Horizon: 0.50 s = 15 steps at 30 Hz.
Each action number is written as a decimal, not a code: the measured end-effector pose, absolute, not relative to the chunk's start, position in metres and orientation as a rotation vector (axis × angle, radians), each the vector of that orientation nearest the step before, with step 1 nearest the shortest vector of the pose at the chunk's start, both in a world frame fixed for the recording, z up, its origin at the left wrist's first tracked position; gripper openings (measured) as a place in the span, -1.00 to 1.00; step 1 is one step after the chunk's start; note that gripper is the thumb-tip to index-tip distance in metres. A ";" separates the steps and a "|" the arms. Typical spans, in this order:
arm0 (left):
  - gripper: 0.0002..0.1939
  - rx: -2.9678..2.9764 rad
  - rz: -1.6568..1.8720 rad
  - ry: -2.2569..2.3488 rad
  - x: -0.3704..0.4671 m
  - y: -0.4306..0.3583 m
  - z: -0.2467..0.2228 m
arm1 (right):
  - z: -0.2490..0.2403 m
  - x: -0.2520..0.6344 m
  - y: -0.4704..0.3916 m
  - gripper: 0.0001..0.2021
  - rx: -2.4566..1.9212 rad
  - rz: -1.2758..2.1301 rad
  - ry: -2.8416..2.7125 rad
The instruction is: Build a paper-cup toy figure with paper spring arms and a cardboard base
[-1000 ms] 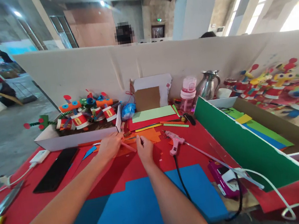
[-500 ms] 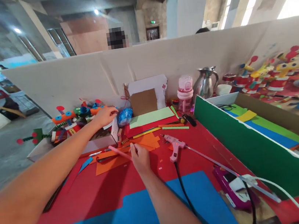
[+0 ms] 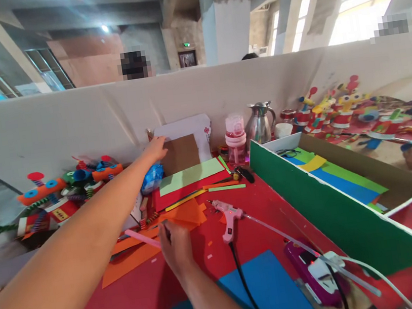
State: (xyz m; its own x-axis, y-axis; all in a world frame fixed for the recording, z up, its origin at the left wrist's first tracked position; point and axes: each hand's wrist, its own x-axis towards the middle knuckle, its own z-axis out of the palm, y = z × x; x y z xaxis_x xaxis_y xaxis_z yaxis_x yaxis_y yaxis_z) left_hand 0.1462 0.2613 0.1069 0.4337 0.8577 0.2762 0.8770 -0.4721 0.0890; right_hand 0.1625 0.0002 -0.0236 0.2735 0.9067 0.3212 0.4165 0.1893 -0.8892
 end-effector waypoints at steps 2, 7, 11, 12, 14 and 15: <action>-0.56 -2.588 -0.434 -1.590 0.152 0.256 0.108 | -0.023 0.162 0.000 -0.60 -1.413 0.553 -1.313; -0.80 -2.602 -0.402 -1.528 0.152 0.226 0.121 | -0.023 0.164 0.002 -0.59 -1.434 0.530 -1.333; -0.73 -2.575 -0.680 -1.381 0.109 0.180 0.150 | -0.022 0.168 0.004 -0.59 -1.391 0.561 -1.290; -0.72 -2.568 -0.792 -1.360 0.091 0.164 0.157 | -0.021 0.168 0.004 -0.58 -1.379 0.571 -1.286; -0.71 -2.541 -1.027 -1.466 0.047 0.126 0.164 | -0.020 0.170 0.004 -0.57 -1.349 0.579 -1.279; -0.70 -2.530 -1.175 -1.571 0.023 0.105 0.164 | -0.019 0.170 0.004 -0.56 -1.332 0.580 -1.262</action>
